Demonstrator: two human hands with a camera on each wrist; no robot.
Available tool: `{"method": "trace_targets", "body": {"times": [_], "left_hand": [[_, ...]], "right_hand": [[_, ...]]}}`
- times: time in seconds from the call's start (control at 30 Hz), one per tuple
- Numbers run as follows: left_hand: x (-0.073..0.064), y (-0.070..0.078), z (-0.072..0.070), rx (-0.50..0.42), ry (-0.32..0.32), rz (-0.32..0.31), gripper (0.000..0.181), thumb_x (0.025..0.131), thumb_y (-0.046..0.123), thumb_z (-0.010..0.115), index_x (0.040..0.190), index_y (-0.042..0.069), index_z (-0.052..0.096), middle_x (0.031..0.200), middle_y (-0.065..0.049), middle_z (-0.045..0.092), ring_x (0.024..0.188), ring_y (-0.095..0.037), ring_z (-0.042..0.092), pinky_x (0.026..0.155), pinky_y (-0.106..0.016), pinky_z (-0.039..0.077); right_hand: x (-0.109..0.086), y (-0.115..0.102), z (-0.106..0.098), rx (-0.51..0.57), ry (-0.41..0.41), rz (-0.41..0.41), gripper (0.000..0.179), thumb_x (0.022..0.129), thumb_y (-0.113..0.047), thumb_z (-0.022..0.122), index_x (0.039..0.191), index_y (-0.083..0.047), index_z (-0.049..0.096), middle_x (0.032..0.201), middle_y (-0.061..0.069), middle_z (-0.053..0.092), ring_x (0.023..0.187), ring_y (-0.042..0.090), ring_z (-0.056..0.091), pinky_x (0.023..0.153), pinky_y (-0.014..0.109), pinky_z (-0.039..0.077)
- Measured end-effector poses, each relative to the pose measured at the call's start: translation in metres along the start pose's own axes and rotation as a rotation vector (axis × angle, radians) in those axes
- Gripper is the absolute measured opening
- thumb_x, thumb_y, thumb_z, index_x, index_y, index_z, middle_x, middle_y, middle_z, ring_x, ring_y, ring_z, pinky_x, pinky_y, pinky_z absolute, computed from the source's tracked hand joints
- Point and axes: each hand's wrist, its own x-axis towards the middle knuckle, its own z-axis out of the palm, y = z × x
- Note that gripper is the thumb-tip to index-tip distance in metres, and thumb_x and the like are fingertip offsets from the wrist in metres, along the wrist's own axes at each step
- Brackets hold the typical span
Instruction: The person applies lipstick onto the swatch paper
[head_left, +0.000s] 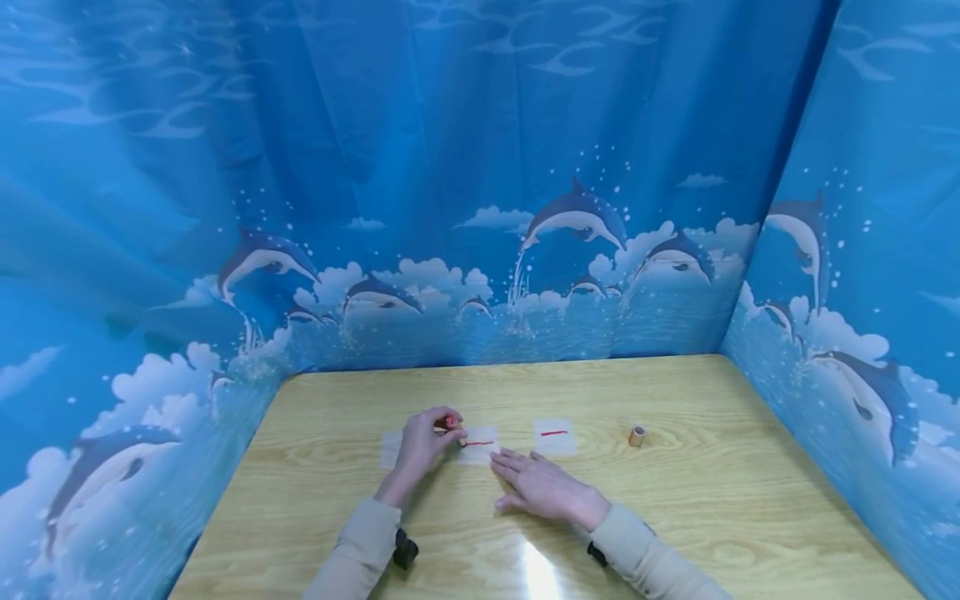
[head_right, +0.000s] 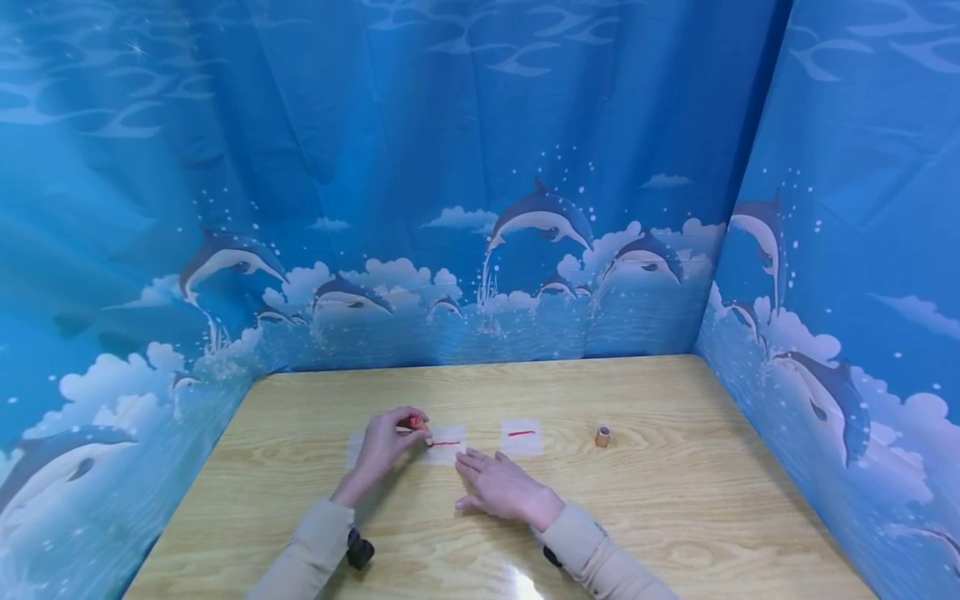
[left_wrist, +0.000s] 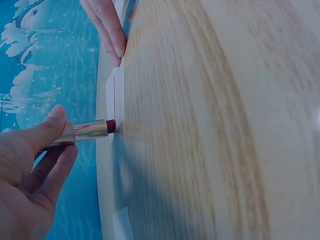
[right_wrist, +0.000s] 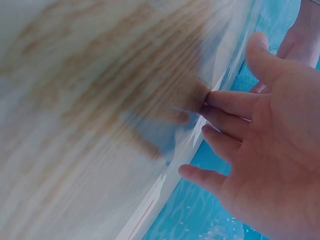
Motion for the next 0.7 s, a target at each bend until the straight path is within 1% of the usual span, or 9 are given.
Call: {"method": "trace_targets", "body": {"times": [0.07,0.3,0.43,0.53,0.7], "left_hand": [[-0.001,-0.001,-0.001,-0.023,0.017,-0.008,0.019,0.081,0.01,0.085,0.097,0.01,0.076,0.084,0.002,0.069,0.087,-0.018,0.069,0.073,-0.026,0.062],[-0.005,-0.002,-0.006,-0.119,0.1,-0.097,0.02,0.082,0.014,0.085,0.099,0.012,0.075,0.085,0.003,0.07,0.087,-0.017,0.069,0.074,-0.026,0.062],[-0.007,-0.002,-0.008,-0.174,0.139,-0.118,0.02,0.083,0.014,0.085,0.1,0.011,0.076,0.086,0.0,0.072,0.085,-0.017,0.069,0.073,-0.025,0.06],[-0.008,-0.003,-0.01,-0.203,0.151,-0.132,0.02,0.083,0.014,0.084,0.101,0.01,0.076,0.087,-0.001,0.073,0.084,-0.016,0.069,0.071,-0.021,0.058],[-0.011,-0.005,-0.011,-0.22,0.155,-0.151,0.021,0.083,0.016,0.085,0.101,0.01,0.076,0.087,-0.001,0.073,0.082,-0.015,0.068,0.069,-0.019,0.055]], "right_hand": [[0.0,0.0,0.0,0.003,0.0,0.0,0.07,0.101,-0.049,0.055,0.153,-0.004,0.041,0.162,0.009,0.035,0.149,0.029,0.033,0.118,0.058,0.032],[0.001,0.001,0.002,0.011,0.018,-0.003,0.069,0.101,-0.049,0.055,0.152,-0.004,0.043,0.161,0.01,0.037,0.148,0.03,0.034,0.118,0.059,0.033],[0.001,0.001,0.002,0.02,0.026,0.0,0.068,0.101,-0.049,0.054,0.151,-0.004,0.044,0.16,0.01,0.038,0.148,0.031,0.034,0.118,0.058,0.033],[0.001,0.001,0.002,0.022,0.03,0.0,0.067,0.101,-0.049,0.054,0.151,-0.004,0.045,0.16,0.01,0.039,0.148,0.031,0.035,0.118,0.058,0.034],[0.002,0.002,0.003,0.026,0.034,0.001,0.067,0.101,-0.048,0.055,0.151,-0.004,0.045,0.16,0.01,0.039,0.148,0.032,0.035,0.118,0.058,0.034]]}}
